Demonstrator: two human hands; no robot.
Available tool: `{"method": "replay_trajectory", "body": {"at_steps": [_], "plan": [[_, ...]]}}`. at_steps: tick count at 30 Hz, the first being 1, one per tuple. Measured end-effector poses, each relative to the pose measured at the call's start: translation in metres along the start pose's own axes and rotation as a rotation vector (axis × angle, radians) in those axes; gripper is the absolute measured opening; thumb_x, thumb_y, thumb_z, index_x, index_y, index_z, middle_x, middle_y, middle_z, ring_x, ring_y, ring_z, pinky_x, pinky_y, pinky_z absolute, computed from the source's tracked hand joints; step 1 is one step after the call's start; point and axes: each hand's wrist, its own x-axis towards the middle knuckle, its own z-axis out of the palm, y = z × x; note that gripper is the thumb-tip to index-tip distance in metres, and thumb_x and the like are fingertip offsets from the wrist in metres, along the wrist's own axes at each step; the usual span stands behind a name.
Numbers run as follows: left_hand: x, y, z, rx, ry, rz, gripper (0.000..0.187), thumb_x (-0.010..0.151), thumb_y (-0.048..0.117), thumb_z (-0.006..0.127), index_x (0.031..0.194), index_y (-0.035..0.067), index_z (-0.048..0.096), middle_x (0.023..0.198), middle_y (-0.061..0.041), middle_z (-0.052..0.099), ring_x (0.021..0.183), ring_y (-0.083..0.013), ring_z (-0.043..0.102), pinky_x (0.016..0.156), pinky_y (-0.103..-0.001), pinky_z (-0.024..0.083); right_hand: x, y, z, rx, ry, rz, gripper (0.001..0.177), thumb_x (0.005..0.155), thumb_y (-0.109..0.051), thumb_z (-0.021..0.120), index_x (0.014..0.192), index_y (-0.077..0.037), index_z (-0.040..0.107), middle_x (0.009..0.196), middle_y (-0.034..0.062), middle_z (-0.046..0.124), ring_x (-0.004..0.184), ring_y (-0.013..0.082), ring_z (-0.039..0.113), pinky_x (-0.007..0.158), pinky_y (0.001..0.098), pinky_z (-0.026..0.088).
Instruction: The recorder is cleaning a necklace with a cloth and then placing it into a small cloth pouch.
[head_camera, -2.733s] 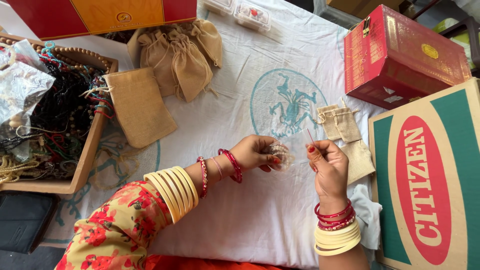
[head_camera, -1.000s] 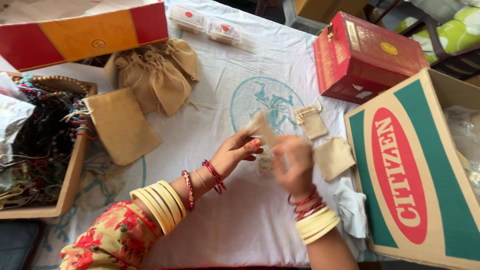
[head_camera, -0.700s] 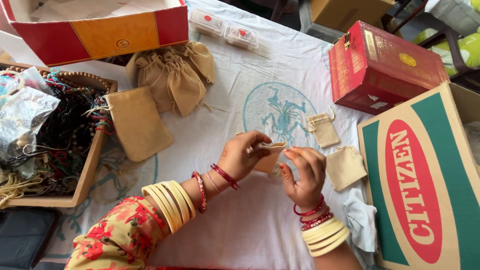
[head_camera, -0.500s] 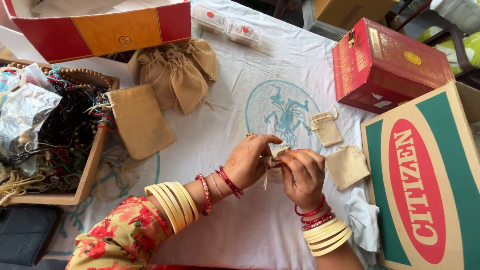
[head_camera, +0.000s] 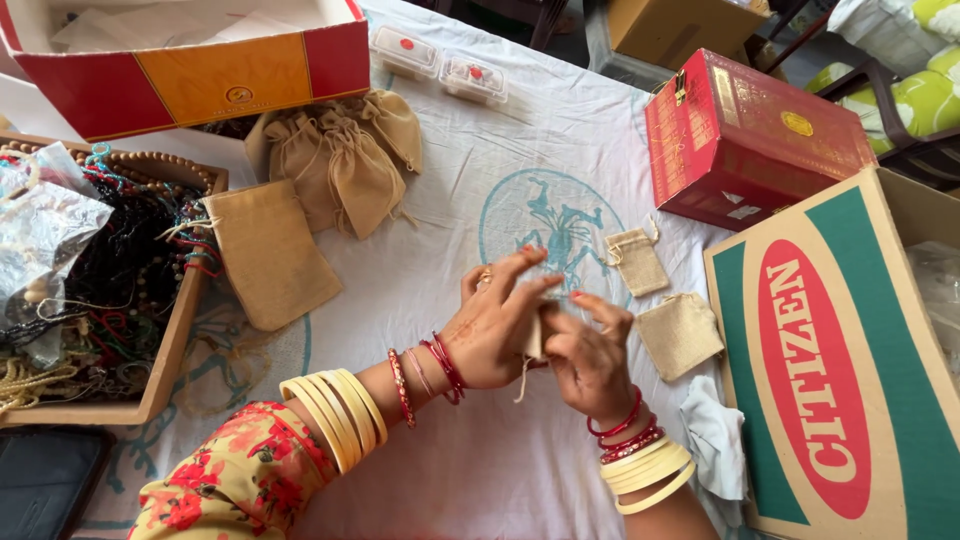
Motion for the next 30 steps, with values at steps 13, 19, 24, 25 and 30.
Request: {"method": "replay_trajectory", "body": {"at_steps": [13,19,24,25,30], "plan": [[0.002,-0.025,0.0,0.111,0.056,-0.089,0.049,0.073,0.015,0.083,0.117,0.018,0.062,0.12,-0.002,0.064,0.124,-0.0235,0.058,0.107,-0.052,0.028,-0.017,0.044,0.002,0.324,-0.161,0.723,0.029,0.095,-0.017,0.065,0.124,-0.014,0.069,0.119,0.0022,0.072,0.116,0.0238,0.063,0.096,0.0402,0.048],[0.001,-0.027,0.003,0.078,0.029,-0.049,0.052,0.068,0.009,0.079,0.116,0.016,0.061,0.117,0.0,0.067,0.13,-0.0256,0.056,0.106,-0.053,0.026,-0.02,0.034,0.009,0.089,-0.361,0.417,0.058,0.077,-0.021,0.084,0.127,-0.001,0.064,0.115,0.0186,0.061,0.103,0.0385,0.055,0.09,0.0464,0.045],[0.004,-0.02,0.006,0.137,0.036,-0.046,0.047,0.072,0.011,0.079,0.115,0.018,0.062,0.113,-0.001,0.067,0.125,-0.0278,0.056,0.107,-0.054,0.026,-0.016,0.03,0.003,0.287,-0.501,0.783,0.028,0.082,-0.01,0.077,0.106,-0.005,0.065,0.103,0.0111,0.068,0.092,0.0259,0.068,0.084,0.0356,0.054],[0.004,-0.02,0.008,0.129,0.029,-0.029,0.047,0.072,0.011,0.079,0.115,0.018,0.062,0.113,-0.001,0.067,0.125,-0.0278,0.056,0.107,-0.054,0.026,-0.017,0.034,0.002,0.275,-0.488,0.794,0.028,0.082,-0.01,0.077,0.106,-0.005,0.065,0.103,0.0111,0.068,0.092,0.0259,0.068,0.084,0.0356,0.054],[0.002,-0.02,0.015,0.178,0.012,-0.074,0.05,0.07,0.011,0.078,0.117,0.016,0.061,0.112,-0.002,0.067,0.124,-0.0284,0.056,0.106,-0.053,0.027,-0.004,0.034,-0.015,0.423,-0.188,0.867,0.047,0.084,-0.001,0.075,0.128,-0.008,0.061,0.097,0.0077,0.069,0.09,0.0152,0.066,0.083,0.0274,0.052]]}}
